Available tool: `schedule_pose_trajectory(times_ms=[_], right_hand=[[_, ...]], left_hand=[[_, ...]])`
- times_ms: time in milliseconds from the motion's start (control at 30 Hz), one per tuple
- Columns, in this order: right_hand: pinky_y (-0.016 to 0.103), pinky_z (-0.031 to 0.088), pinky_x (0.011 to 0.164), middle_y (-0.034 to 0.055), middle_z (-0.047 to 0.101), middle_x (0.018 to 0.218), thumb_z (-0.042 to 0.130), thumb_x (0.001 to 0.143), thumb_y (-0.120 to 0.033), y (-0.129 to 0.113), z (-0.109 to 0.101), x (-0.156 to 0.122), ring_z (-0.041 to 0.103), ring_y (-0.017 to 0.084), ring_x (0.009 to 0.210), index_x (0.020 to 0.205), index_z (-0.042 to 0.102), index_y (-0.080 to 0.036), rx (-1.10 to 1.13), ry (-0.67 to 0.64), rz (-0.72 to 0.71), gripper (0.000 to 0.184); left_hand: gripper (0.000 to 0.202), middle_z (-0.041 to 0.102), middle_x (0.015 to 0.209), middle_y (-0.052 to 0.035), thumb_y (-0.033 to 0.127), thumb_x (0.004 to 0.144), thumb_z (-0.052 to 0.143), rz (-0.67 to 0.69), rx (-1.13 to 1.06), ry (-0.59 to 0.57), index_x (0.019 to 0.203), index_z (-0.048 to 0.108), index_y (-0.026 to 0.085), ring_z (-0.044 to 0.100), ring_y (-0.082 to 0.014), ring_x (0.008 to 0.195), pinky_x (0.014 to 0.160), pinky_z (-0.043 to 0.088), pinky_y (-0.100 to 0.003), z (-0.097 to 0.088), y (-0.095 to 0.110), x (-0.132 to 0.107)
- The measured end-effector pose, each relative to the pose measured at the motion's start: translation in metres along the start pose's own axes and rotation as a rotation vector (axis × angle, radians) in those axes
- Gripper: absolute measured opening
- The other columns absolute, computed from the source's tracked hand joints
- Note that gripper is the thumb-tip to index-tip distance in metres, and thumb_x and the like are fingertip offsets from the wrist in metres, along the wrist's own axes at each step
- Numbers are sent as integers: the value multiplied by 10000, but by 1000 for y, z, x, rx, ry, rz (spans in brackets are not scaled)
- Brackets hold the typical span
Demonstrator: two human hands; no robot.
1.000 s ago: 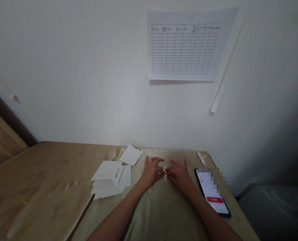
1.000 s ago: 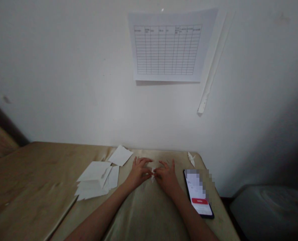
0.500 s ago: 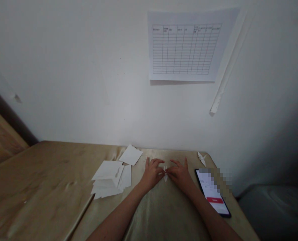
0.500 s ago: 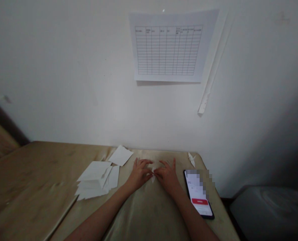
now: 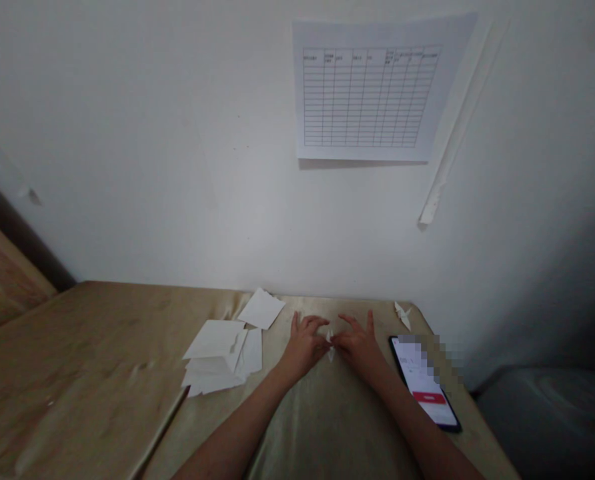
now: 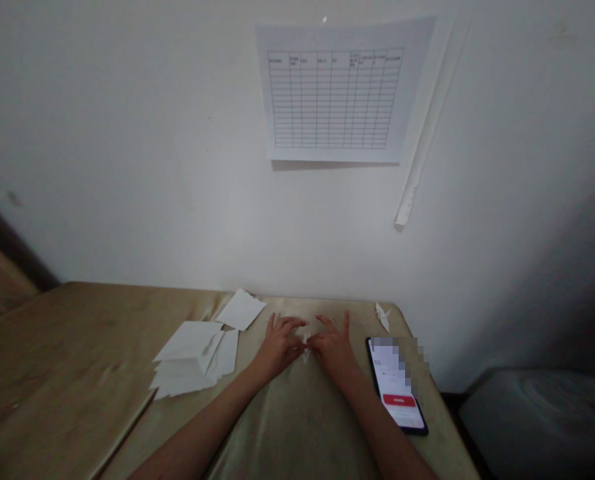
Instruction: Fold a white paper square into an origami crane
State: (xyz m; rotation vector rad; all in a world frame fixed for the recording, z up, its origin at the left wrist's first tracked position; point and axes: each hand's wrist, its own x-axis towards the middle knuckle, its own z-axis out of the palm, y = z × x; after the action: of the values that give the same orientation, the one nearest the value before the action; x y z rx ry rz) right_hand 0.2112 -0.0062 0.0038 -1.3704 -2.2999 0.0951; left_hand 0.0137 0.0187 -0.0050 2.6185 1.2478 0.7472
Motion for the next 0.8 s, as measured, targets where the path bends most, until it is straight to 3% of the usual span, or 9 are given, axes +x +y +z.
schedule_pose_trajectory(times_ms=[233,400,500,633,800], right_hand=[[734,-191,1122,-56,767,1075,617,915,-215,1,-2,2,390,287,1437,959,761,-383,-80,-52,-41,226],[737,-136,1136,-38,744,1109,648,890,-272,0,-8,-2,387,321,1420,982,764,-396,-100,-65,16,193],[724,-99,1151,-7,729,1101,632,902,-341,-3,-10,-4,396,329,1402,956,773,-369,-93,-54,55,153],[720,-58,1155,17,715,1087,564,952,-426,-6,-8,-3,420,327,1367,895,776,-331,-100,-31,105,239],[735,-46,1135,25,699,1103,665,887,-400,-6,-2,-1,423,339,1346,867,764,-319,-127,-30,150,130]], left_hand=[[71,600,1418,8,315,866,724,6,79,-30,847,791,325,453,-295,1343,1196,-35,-700,-6,4,1],[86,589,1433,14,315,864,723,11,95,-49,890,792,359,463,-310,1334,1180,-56,-719,-9,3,1],[143,589,1430,9,303,849,731,-1,84,-75,947,789,390,466,-318,1330,1168,-47,-734,-12,1,0],[151,596,1419,-9,317,822,746,-25,74,-104,946,792,390,469,-338,1329,1150,4,-759,-16,1,0],[121,618,1395,-25,366,858,704,-84,34,-114,930,800,384,477,-340,1326,1143,35,-761,-19,1,1]])
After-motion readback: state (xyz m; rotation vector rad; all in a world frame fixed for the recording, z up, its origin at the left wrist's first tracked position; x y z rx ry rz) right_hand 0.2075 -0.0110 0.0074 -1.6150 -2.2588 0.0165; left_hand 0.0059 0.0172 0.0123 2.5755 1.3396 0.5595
